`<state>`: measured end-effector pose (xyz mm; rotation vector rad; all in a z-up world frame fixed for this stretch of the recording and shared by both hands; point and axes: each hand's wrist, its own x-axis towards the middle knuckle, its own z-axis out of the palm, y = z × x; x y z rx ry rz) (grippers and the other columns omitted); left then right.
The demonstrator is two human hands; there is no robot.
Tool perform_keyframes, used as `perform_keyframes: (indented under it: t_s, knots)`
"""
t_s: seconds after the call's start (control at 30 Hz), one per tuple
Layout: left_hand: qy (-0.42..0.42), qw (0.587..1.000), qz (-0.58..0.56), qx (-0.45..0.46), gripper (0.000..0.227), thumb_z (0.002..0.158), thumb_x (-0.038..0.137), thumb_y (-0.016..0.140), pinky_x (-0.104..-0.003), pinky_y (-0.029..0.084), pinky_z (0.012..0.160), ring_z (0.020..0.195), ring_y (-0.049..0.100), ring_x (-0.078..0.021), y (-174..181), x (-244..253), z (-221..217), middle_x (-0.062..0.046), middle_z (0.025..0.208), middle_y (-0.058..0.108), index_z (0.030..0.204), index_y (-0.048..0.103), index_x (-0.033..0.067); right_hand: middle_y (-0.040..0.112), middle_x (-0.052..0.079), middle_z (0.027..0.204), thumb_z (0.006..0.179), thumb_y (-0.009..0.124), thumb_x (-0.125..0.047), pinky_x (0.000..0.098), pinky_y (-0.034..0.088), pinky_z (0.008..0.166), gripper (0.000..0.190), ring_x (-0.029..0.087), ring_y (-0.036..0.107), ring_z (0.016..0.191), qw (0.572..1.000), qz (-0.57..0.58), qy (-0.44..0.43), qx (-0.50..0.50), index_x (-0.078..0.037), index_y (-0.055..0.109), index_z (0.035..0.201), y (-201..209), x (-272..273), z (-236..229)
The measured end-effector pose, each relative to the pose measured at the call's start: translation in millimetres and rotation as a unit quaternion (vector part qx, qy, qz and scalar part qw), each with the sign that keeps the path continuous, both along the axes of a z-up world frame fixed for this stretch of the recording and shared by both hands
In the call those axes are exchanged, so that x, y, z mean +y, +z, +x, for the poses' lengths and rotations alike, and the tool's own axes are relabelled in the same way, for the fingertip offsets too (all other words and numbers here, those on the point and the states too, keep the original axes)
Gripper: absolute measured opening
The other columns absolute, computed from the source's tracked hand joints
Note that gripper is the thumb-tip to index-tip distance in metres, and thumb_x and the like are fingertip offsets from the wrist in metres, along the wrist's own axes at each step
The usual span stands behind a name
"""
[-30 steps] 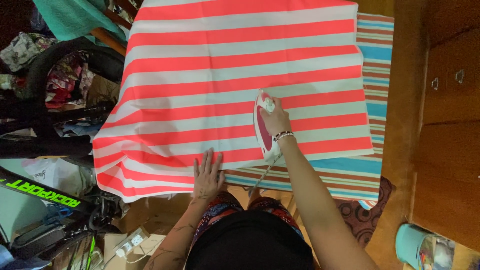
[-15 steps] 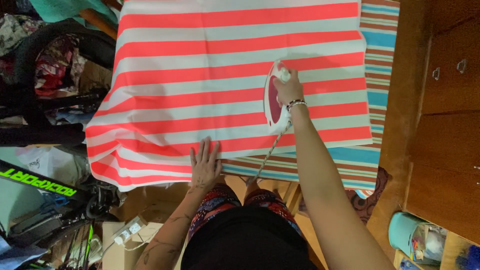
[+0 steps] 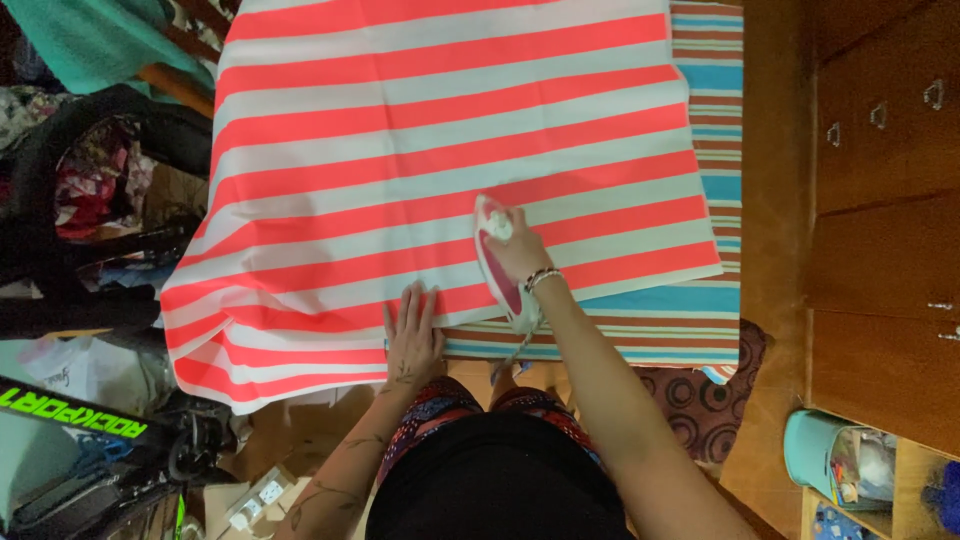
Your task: The person irons a striped orange and white fabric on a table, smoothing it with their hand and moving the iron across various sections of the material.
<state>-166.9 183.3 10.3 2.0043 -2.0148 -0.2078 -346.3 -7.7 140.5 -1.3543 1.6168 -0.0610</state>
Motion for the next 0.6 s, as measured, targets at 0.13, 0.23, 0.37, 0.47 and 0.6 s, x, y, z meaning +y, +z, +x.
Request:
perform_keyframes:
  t_s: [0.13, 0.23, 0.37, 0.47, 0.6]
  knots:
    - [-0.035, 0.999, -0.021, -0.017, 0.075, 0.089, 0.027, 0.051, -0.063, 0.011, 0.119, 0.153, 0.023, -0.0314, 7, -8, 3, -0.016, 0.166, 0.025, 0.161, 0.029, 0.0179, 0.065, 0.024, 0.127, 0.089, 0.064, -0.047, 0.047, 0.053, 0.101, 0.064, 0.041, 0.063, 0.12, 0.998, 0.013, 0.061, 0.02, -0.035, 0.036, 0.145, 37, 24, -10]
    - [-0.067, 0.998, -0.015, -0.007, 0.073, 0.089, 0.031, 0.055, -0.063, 0.014, 0.119, 0.152, 0.024, -0.0311, 13, -23, 0, -0.016, 0.164, 0.028, 0.157, 0.035, 0.0186, 0.061, 0.029, 0.133, 0.083, 0.068, -0.048, 0.0487, 0.046, 0.109, 0.072, 0.045, 0.057, 0.128, 0.993, 0.025, 0.119, 0.015, -0.031, 0.042, 0.148, 52, 23, -49]
    - [-0.147, 0.988, 0.052, -0.017, 0.087, 0.079, 0.029, 0.073, -0.06, 0.018, 0.12, 0.152, 0.023, -0.0305, 12, -44, -13, -0.013, 0.163, 0.029, 0.157, 0.034, 0.0285, 0.068, 0.025, 0.1, 0.087, 0.071, -0.041, 0.0415, 0.056, 0.076, 0.062, 0.038, 0.067, 0.088, 0.997, -0.017, -0.073, 0.017, -0.033, 0.05, 0.144, 26, 22, -130]
    - [-0.143, 0.986, 0.088, 0.009, 0.065, 0.084, 0.027, 0.066, -0.049, 0.035, 0.112, 0.138, 0.043, -0.0246, -27, -71, -15, -0.004, 0.142, 0.05, 0.145, 0.046, 0.0331, 0.068, 0.024, 0.078, 0.091, 0.069, -0.038, 0.0361, 0.06, 0.052, 0.062, 0.032, 0.068, 0.06, 0.971, -0.057, -0.232, 0.02, -0.026, 0.046, 0.147, 26, 39, -190]
    - [0.085, 0.971, 0.219, 0.053, 0.044, 0.102, 0.06, 0.044, -0.055, 0.058, 0.082, 0.098, 0.073, -0.0386, -22, -138, 1, -0.015, 0.094, 0.076, 0.124, 0.066, 0.0295, 0.068, 0.026, 0.083, 0.094, 0.068, -0.043, 0.0425, 0.061, 0.054, 0.065, 0.033, 0.068, 0.058, 0.929, -0.097, -0.341, 0.103, -0.028, 0.041, 0.151, 22, 68, -251]
